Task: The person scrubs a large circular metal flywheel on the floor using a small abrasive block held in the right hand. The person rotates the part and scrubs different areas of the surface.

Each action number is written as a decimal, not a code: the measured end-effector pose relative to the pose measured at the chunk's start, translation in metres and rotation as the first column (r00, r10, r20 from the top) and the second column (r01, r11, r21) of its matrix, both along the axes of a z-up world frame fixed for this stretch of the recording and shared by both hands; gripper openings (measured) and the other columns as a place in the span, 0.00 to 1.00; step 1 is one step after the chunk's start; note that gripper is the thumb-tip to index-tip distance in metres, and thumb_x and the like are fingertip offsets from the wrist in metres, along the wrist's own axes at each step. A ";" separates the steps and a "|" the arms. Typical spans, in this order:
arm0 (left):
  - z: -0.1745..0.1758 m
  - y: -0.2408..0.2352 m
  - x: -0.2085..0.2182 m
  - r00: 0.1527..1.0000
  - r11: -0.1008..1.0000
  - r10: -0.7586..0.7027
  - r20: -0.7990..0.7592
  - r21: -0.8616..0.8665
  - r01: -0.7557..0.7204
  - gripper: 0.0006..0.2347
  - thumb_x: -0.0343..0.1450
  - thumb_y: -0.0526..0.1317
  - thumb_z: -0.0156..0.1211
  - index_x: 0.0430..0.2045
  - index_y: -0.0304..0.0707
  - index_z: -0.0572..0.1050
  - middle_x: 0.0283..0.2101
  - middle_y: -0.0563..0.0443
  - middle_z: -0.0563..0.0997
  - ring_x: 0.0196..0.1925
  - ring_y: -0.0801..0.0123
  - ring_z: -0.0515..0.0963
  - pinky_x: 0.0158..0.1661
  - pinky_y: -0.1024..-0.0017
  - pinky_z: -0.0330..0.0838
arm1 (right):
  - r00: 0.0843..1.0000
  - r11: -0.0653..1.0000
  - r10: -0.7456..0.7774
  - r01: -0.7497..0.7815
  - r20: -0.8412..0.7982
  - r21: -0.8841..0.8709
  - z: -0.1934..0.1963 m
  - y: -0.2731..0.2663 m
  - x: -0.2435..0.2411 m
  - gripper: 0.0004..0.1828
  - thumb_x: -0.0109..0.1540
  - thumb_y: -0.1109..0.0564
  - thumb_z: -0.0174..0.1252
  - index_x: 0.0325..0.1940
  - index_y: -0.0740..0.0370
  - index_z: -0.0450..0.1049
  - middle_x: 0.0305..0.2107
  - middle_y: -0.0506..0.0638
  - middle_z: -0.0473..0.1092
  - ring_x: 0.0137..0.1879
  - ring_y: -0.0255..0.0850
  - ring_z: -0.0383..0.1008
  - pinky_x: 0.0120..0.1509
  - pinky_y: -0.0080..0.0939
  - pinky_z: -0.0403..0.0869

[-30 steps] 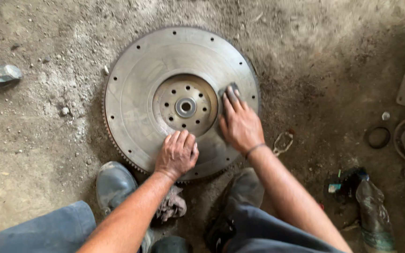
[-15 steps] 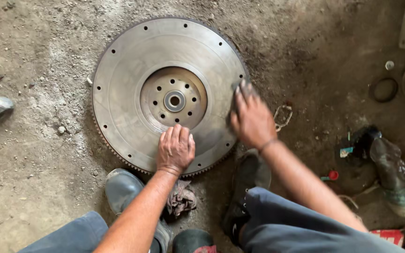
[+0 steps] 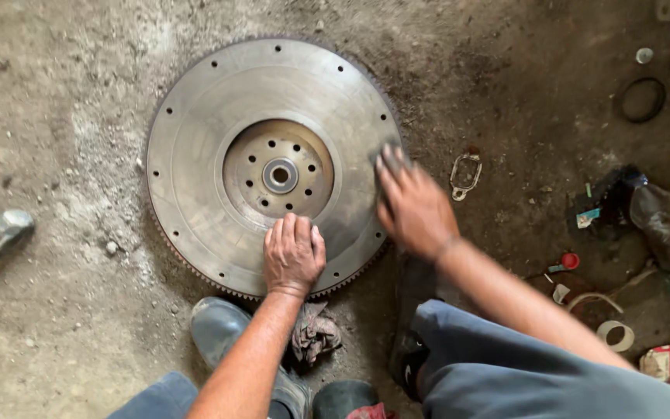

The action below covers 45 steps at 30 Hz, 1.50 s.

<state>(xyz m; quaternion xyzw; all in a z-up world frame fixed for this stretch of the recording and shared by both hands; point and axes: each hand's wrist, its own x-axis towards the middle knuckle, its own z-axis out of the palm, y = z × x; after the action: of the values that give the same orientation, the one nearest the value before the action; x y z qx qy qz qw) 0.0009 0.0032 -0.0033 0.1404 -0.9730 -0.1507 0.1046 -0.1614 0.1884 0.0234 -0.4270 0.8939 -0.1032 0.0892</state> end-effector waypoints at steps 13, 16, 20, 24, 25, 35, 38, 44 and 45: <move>-0.002 0.000 -0.001 1.000 1.000 0.001 -0.002 -0.008 -0.001 0.07 0.68 0.40 0.57 0.33 0.37 0.69 0.35 0.43 0.70 0.40 0.52 0.73 0.42 0.55 0.68 | 0.991 0.999 0.032 -0.035 0.131 0.027 0.013 0.018 0.047 0.40 0.64 0.43 0.48 0.73 0.72 0.54 0.74 0.65 0.48 0.80 0.55 0.46 0.80 0.51 0.51; -0.002 0.000 -0.001 1.000 0.999 0.000 0.004 -0.036 0.000 0.07 0.69 0.40 0.57 0.32 0.37 0.68 0.35 0.43 0.70 0.40 0.52 0.73 0.42 0.55 0.68 | 0.996 0.999 -0.044 0.044 0.075 0.001 -0.002 -0.006 0.002 0.42 0.66 0.43 0.48 0.75 0.74 0.53 0.74 0.67 0.47 0.79 0.55 0.47 0.78 0.53 0.51; 0.002 0.003 -0.002 1.000 0.999 0.000 -0.012 -0.052 0.000 0.07 0.69 0.40 0.57 0.31 0.38 0.68 0.35 0.43 0.70 0.40 0.52 0.73 0.42 0.55 0.69 | 0.984 0.997 -0.082 0.078 0.159 0.029 -0.008 -0.034 -0.054 0.40 0.66 0.42 0.47 0.76 0.69 0.52 0.75 0.63 0.47 0.81 0.53 0.46 0.81 0.53 0.50; 0.003 0.002 -0.001 1.000 0.998 0.000 -0.001 -0.059 0.000 0.07 0.69 0.40 0.57 0.30 0.37 0.67 0.34 0.43 0.69 0.40 0.52 0.73 0.42 0.56 0.69 | 0.993 0.996 -0.076 0.080 0.091 -0.042 -0.010 -0.020 -0.030 0.42 0.65 0.41 0.46 0.76 0.73 0.52 0.74 0.66 0.47 0.80 0.55 0.45 0.79 0.57 0.46; 0.003 0.001 -0.002 1.000 0.998 -0.001 -0.006 -0.058 0.001 0.07 0.69 0.40 0.57 0.30 0.37 0.68 0.34 0.43 0.70 0.40 0.52 0.73 0.42 0.56 0.69 | 0.995 0.998 -0.062 0.064 0.084 -0.021 -0.007 -0.009 -0.011 0.42 0.66 0.40 0.45 0.76 0.71 0.53 0.75 0.65 0.47 0.80 0.54 0.45 0.80 0.57 0.46; -0.001 0.000 -0.004 1.000 0.998 -0.004 -0.013 -0.061 0.003 0.07 0.68 0.40 0.58 0.30 0.38 0.68 0.35 0.44 0.70 0.39 0.52 0.73 0.41 0.56 0.68 | 0.981 0.999 -0.044 0.047 0.188 -0.012 -0.008 -0.012 -0.038 0.43 0.65 0.38 0.46 0.76 0.70 0.52 0.75 0.63 0.48 0.80 0.53 0.45 0.81 0.56 0.46; 0.001 0.002 -0.001 1.000 0.998 0.000 -0.011 -0.059 0.000 0.07 0.68 0.40 0.58 0.30 0.38 0.68 0.34 0.44 0.70 0.39 0.52 0.73 0.41 0.56 0.68 | 0.968 0.997 -0.064 0.053 0.242 0.049 -0.008 -0.025 -0.059 0.44 0.64 0.37 0.46 0.76 0.70 0.51 0.75 0.64 0.46 0.80 0.53 0.44 0.81 0.56 0.46; 0.000 0.001 0.000 1.000 0.999 0.006 -0.003 -0.036 -0.006 0.07 0.68 0.40 0.57 0.31 0.38 0.69 0.34 0.44 0.69 0.39 0.53 0.73 0.41 0.56 0.68 | 0.982 0.992 0.129 -0.127 0.137 -0.030 0.007 0.009 0.061 0.46 0.62 0.38 0.46 0.75 0.74 0.49 0.74 0.66 0.46 0.80 0.55 0.42 0.80 0.58 0.44; -0.001 0.001 -0.001 1.000 1.000 0.010 0.000 -0.028 -0.010 0.06 0.69 0.40 0.57 0.31 0.39 0.69 0.34 0.44 0.69 0.39 0.53 0.73 0.41 0.56 0.69 | 0.965 0.986 0.169 -0.163 0.203 -0.044 0.011 0.012 0.073 0.46 0.62 0.38 0.46 0.74 0.73 0.50 0.74 0.65 0.46 0.80 0.53 0.42 0.79 0.59 0.44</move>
<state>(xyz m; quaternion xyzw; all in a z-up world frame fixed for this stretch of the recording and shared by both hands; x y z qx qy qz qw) -0.0002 0.0038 -0.0041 0.1437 -0.9743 -0.1365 0.1073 -0.0881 0.1999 0.0347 -0.4884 0.8395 -0.1510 0.1839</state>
